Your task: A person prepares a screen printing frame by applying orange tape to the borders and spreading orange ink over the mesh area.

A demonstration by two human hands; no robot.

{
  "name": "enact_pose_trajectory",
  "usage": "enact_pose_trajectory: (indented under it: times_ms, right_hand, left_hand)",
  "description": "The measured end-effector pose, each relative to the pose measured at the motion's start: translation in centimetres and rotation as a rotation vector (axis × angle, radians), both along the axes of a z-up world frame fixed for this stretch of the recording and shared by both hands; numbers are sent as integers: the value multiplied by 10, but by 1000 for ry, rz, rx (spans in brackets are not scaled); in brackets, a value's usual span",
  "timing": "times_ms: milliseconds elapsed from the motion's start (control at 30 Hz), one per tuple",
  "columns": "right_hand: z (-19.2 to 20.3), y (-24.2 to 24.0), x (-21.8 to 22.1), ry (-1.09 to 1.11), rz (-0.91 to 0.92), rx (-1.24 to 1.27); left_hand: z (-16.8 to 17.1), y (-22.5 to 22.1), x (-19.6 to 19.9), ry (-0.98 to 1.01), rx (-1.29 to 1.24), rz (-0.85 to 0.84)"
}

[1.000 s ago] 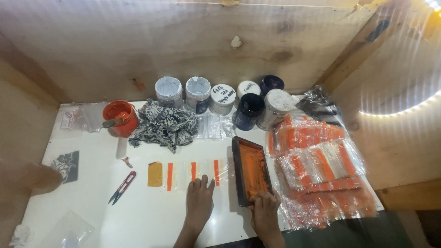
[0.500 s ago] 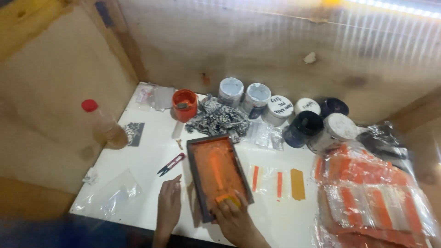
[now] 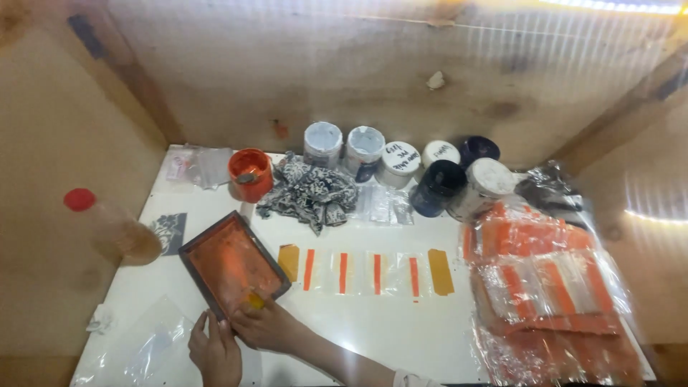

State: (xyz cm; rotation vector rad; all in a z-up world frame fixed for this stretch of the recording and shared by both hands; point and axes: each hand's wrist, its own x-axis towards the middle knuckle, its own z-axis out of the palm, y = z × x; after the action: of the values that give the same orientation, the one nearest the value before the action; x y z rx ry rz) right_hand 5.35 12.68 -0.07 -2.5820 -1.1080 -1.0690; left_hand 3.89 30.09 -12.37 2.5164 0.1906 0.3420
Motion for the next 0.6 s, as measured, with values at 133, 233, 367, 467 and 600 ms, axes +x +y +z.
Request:
enact_pose_trajectory:
  times_ms: [133,233,367,467,600]
  right_hand:
    - [-9,-19,-10,183,22,70]
    - [17,-54,-23,83,-67,189]
    - [32,-125,-44,246,-341,304]
    - [-1,-183,-45,378,-615,369]
    - [-9,-223,-23,591,-769,383]
  left_hand:
    - [10,-7,1,-6,14,12]
    - [33,-15,2,196,21,93]
    - [99,-43,-3,268,-135,217]
    - [114,-60,-6,198,-212,273]
    - [106,-81,-16,-249,-186,119]
